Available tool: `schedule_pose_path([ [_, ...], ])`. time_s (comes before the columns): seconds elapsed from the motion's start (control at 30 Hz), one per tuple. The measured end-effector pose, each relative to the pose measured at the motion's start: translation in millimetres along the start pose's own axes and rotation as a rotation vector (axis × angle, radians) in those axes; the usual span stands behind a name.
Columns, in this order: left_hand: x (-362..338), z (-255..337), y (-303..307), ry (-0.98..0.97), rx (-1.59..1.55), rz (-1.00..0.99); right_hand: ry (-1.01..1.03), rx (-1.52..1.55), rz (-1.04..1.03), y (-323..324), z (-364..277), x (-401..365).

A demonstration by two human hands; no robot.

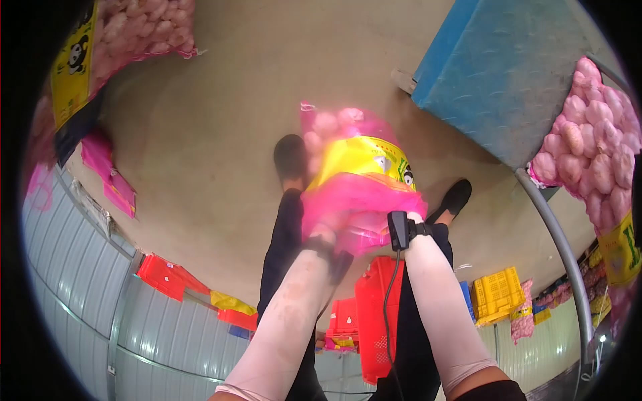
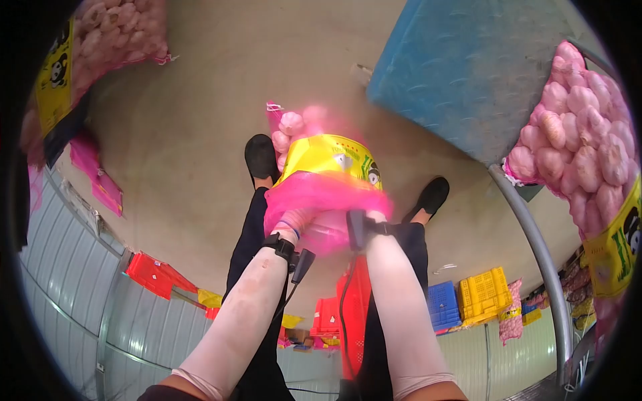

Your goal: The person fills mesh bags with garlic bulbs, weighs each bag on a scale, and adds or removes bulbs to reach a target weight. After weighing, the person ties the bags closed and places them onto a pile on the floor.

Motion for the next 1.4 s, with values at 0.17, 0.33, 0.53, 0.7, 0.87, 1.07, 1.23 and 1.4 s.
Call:
schedule_pose_path([
  [0.17,-28,2,-32,0.001,-0.123,0.118,0.081,0.052,-0.013,-13,-34,-17],
  [0.33,-101,99,44,0.040,-1.011,0.069,0.189,0.116,-0.040,-51,-86,-57],
  [0.53,-199,179,105,0.085,-0.985,0.264,0.276,0.379,-0.143,-108,-153,-141],
  [0.7,-291,229,124,-0.159,-0.730,0.490,0.251,0.830,-0.361,-137,-210,-234],
  [0.87,-410,308,189,-0.338,-0.528,0.261,0.518,0.682,-0.298,-179,-291,-360],
  [1.07,-509,403,233,-0.520,-0.148,0.371,0.797,0.522,-0.203,-190,-348,-468],
  [1.23,-555,521,229,-0.917,0.033,0.474,1.206,0.443,-0.066,-146,-409,-575],
  [1.4,-529,640,201,-1.086,-0.062,0.288,1.237,0.262,0.226,-50,-459,-657],
])
Point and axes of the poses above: each hand's wrist, its own x-axis towards the middle knuckle, its own y-axis out of the back of the hand, z = x × y, the point moved 2 cm from there along x, towards the middle knuckle, and after that the axes turned 9 degrees about -z, right-handed, at the moved point
